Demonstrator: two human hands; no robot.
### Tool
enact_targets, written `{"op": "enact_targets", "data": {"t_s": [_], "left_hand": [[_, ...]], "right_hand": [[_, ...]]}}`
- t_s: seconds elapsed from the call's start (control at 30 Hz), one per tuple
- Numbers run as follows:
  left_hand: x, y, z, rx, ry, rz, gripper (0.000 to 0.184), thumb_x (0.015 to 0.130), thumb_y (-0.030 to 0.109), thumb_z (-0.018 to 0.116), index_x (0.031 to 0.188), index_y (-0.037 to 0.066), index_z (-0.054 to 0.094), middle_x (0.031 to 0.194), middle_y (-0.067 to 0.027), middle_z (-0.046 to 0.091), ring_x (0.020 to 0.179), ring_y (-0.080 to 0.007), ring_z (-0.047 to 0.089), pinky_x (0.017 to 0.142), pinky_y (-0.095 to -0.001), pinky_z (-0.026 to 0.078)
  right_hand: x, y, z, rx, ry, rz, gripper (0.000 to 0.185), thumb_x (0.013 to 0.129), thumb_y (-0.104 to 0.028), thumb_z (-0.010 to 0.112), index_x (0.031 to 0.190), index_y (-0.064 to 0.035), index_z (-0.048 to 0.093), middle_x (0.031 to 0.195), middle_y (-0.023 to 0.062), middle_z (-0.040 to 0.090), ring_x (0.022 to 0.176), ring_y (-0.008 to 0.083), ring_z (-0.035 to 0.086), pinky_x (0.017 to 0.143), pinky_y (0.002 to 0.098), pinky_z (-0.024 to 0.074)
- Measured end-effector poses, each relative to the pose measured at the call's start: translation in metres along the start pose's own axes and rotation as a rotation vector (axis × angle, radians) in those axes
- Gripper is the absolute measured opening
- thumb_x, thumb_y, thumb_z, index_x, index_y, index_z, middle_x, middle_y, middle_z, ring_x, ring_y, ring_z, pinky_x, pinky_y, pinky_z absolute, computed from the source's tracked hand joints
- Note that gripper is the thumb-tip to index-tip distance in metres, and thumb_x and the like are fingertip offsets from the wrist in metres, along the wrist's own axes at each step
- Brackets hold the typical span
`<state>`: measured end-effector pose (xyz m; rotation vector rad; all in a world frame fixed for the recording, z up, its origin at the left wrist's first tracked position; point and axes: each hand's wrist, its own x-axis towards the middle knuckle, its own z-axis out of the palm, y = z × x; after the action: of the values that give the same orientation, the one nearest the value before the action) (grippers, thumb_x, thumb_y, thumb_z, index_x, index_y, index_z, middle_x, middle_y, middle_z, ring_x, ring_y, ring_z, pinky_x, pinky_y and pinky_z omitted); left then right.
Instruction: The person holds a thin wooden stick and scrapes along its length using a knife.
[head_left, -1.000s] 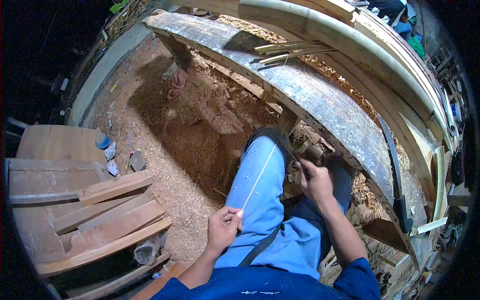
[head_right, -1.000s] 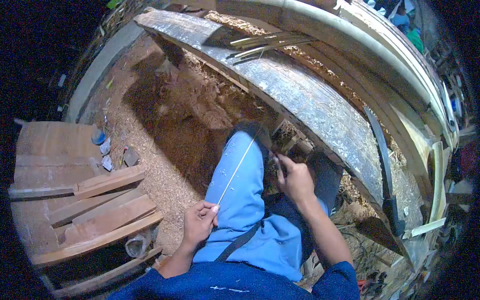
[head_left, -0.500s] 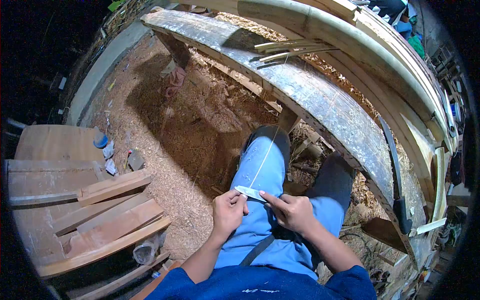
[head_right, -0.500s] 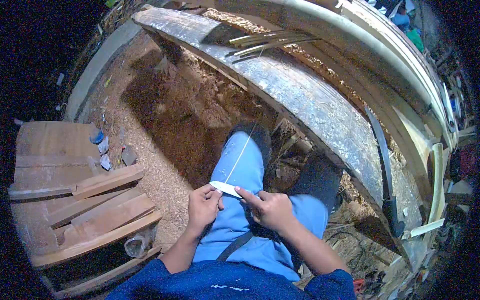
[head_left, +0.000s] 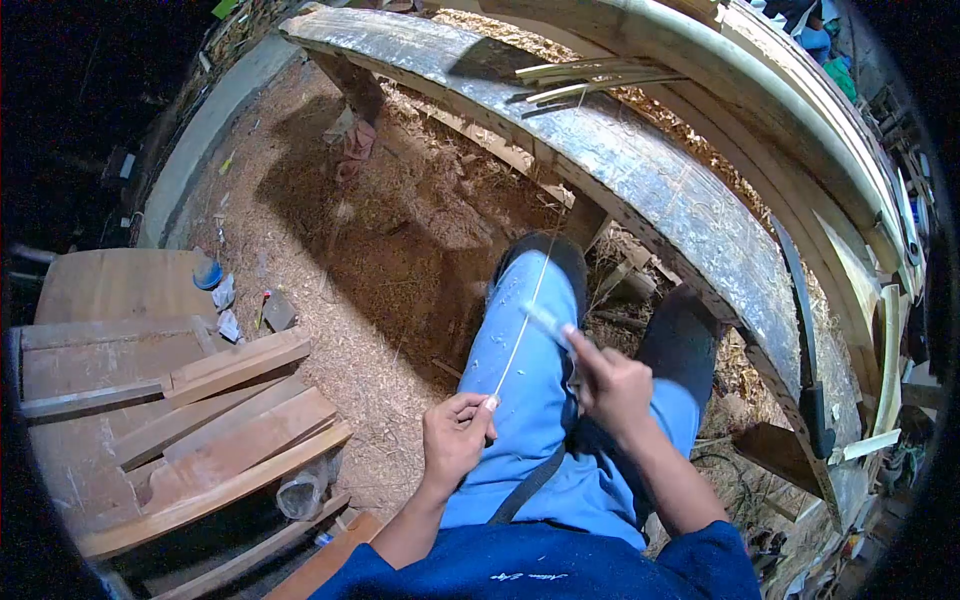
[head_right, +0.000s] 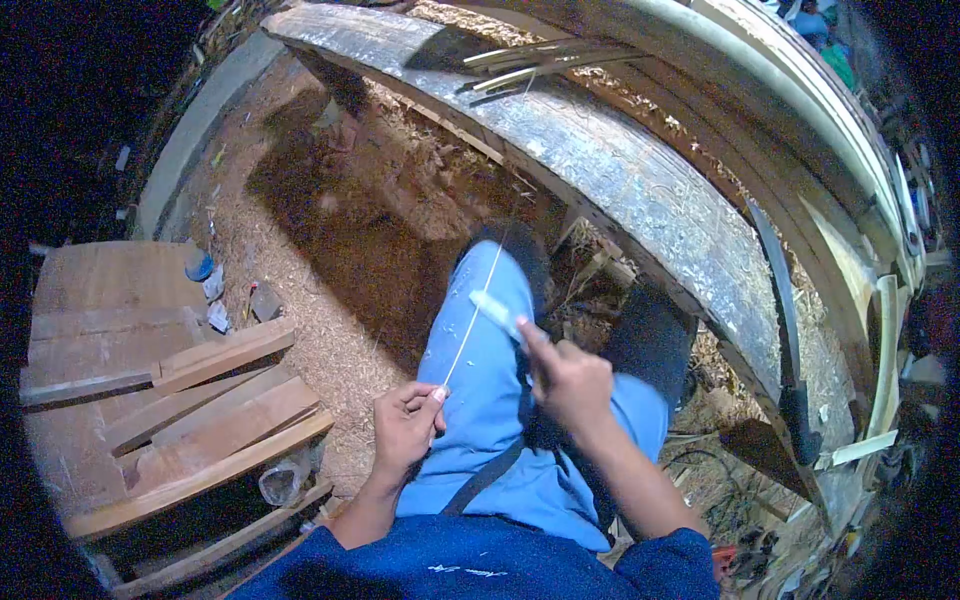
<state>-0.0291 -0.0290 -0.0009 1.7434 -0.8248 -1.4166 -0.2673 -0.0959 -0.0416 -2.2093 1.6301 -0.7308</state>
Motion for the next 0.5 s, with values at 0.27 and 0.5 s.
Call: {"op": "enact_targets", "data": {"t_s": [0.27, 0.5], "left_hand": [[0.000, 0.003, 0.001, -0.036, 0.027, 0.000, 0.015, 0.103, 0.011, 0.071, 0.102, -0.004, 0.073, 0.066, -0.0069, 0.068, 0.044, -0.0054, 0.051, 0.040, -0.0228, 0.037], [-0.002, -0.012, -0.007, -0.138, 0.114, 0.030, 0.015, 0.104, 0.012, 0.069, 0.105, -0.004, 0.069, 0.069, -0.0085, 0.068, 0.044, -0.0066, 0.051, 0.040, -0.0226, 0.037]], "right_hand": [[-0.008, -0.001, -0.001, 0.065, -0.122, -0.102, 0.052, 0.095, -0.026, 0.075, 0.145, -0.0377, 0.065, 0.061, 0.0065, 0.053, 0.048, 0.0294, 0.059, 0.047, 0.0458, 0.0495], [-0.010, 0.005, 0.003, 0.285, 0.047, 0.156, 0.045, 0.096, -0.020, 0.075, 0.139, -0.0303, 0.071, 0.067, 0.0114, 0.065, 0.053, 0.0301, 0.065, 0.050, 0.0441, 0.0517]]}}
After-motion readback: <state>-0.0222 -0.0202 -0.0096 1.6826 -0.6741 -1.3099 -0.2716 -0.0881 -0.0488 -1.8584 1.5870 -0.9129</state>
